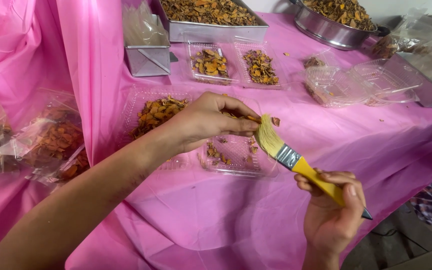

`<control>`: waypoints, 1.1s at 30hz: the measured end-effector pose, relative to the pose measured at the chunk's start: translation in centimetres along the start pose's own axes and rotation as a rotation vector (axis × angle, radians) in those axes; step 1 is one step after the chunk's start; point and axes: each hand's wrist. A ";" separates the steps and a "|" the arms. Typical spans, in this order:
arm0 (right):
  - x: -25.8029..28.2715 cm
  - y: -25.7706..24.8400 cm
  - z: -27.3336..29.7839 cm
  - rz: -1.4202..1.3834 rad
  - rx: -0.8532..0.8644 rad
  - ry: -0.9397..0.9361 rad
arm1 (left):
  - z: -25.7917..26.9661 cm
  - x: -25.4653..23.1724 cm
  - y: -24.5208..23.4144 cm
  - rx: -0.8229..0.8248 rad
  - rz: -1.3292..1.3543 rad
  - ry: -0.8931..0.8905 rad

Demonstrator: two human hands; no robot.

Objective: Cleaning individual pieces of dried tea with a brush and sorting them into plastic containers and bags.

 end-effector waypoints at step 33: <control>1.5 -5.9 0.7 -0.004 -0.178 0.153 | -5.9 -1.0 -3.3 -0.068 -1.258 -0.132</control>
Point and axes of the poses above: each hand's wrist, its own z-axis away from the middle knuckle, its own y-axis out of the palm, x = y × z, and after that the axes turned 14 degrees about -z, right-handed
